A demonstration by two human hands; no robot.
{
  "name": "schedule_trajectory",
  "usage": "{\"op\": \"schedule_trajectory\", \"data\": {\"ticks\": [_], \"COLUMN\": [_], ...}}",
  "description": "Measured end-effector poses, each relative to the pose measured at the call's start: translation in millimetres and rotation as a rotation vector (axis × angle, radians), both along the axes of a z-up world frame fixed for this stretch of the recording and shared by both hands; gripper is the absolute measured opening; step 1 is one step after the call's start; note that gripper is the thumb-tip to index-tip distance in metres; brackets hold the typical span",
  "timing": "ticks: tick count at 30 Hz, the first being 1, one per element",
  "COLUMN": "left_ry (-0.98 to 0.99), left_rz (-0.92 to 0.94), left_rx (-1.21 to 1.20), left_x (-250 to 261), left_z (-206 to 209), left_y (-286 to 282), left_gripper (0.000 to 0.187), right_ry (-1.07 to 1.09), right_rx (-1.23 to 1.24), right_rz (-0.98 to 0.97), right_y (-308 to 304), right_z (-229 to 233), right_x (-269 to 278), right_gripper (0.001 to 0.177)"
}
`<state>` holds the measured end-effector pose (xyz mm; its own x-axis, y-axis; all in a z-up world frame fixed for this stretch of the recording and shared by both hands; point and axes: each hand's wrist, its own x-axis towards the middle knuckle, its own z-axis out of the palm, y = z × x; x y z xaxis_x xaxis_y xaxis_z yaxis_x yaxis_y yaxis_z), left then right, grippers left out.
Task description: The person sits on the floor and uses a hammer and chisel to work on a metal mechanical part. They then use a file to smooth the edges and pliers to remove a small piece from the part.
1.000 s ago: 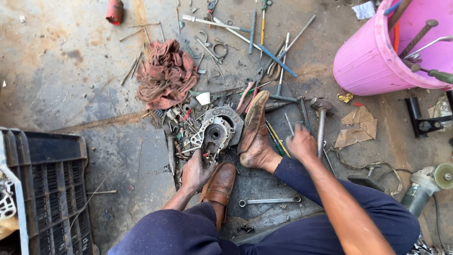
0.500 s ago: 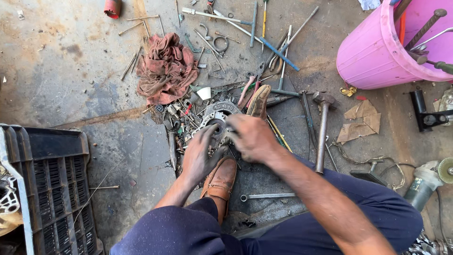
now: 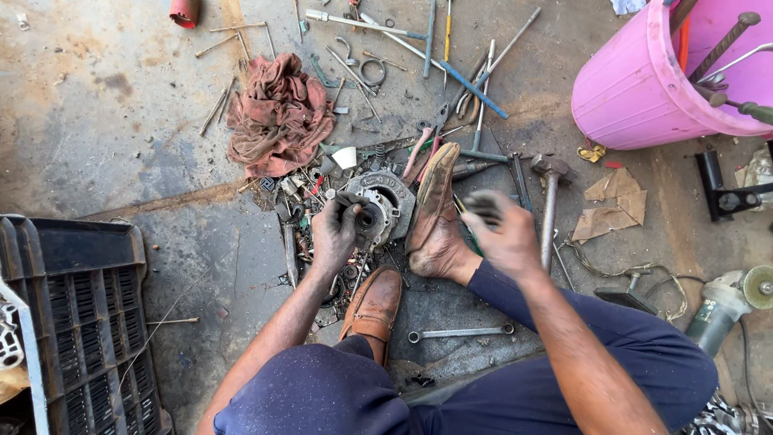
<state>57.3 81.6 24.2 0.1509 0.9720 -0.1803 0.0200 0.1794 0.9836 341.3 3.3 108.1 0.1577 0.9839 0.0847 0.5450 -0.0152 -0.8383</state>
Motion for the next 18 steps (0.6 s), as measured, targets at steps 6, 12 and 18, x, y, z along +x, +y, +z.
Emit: {"op": "schedule_trajectory", "data": {"ticks": [6,12,18], "left_ry": [0.137,0.151,0.181], "left_rz": [-0.013,-0.013,0.025], "left_rx": [0.333,0.003,0.267], "left_x": [-0.6,0.8,-0.3], "left_z": [-30.1,-19.6,-43.7], "left_y": [2.2,-1.3,-2.1], "left_gripper": [0.009,0.012,0.009], "right_ry": [0.086,-0.032,-0.529], "right_rx": [-0.154,-0.223,-0.201], "right_rz": [-0.27,-0.416,-0.49], "right_y": [-42.9,-61.0,-61.1], "right_z": [-23.5,-47.2,-112.8], "right_x": [42.0,67.2,114.2], "right_gripper": [0.032,0.034,0.051]}}
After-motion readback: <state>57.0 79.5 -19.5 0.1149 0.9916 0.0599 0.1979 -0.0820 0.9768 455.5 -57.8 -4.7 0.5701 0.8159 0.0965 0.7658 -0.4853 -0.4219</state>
